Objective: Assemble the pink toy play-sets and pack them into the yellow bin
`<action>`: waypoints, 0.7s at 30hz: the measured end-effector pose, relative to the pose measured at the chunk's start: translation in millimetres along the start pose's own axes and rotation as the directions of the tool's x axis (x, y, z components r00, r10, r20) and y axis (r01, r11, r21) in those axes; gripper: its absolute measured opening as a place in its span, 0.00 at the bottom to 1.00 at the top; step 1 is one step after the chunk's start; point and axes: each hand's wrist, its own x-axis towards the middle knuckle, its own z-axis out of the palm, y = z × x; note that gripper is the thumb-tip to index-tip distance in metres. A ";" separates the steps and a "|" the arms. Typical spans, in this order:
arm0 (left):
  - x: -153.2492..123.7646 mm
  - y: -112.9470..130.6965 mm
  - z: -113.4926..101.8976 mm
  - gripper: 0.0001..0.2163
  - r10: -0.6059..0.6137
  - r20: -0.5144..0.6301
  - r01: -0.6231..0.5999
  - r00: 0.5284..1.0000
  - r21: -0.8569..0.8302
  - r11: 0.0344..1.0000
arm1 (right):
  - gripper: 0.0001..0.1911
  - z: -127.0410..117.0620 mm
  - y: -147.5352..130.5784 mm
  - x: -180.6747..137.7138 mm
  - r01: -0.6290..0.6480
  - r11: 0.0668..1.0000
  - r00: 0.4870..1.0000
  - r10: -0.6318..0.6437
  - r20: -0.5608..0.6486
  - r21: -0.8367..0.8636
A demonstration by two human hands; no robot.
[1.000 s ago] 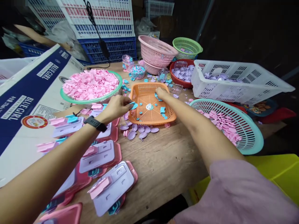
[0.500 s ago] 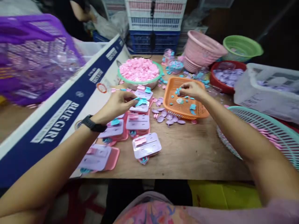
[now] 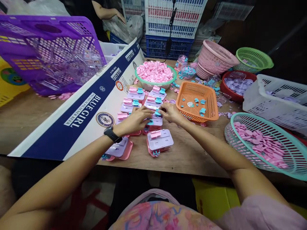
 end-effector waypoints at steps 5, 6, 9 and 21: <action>8.3 -4.8 8.6 0.11 0.029 0.013 -0.029 1.000 0.026 0.999 | 0.04 1.4 2.4 -0.2 0.104 0.993 0.994 -0.103 0.025 -0.048; 9.6 -6.4 10.1 0.11 0.040 0.011 -0.040 0.999 0.024 0.999 | 0.05 4.7 2.4 -2.4 0.118 0.992 0.993 -0.118 0.008 -0.041; 13.4 -10.7 13.2 0.10 0.069 0.037 -0.070 0.997 0.013 0.997 | 0.07 18.3 0.2 -11.8 0.145 0.989 0.986 -0.146 -0.080 -0.018; -6.9 -8.8 -8.5 0.11 -0.171 -0.155 0.113 0.973 -0.328 0.938 | 0.08 -4.2 -24.2 -15.0 0.031 0.998 0.997 -0.035 -0.065 -0.053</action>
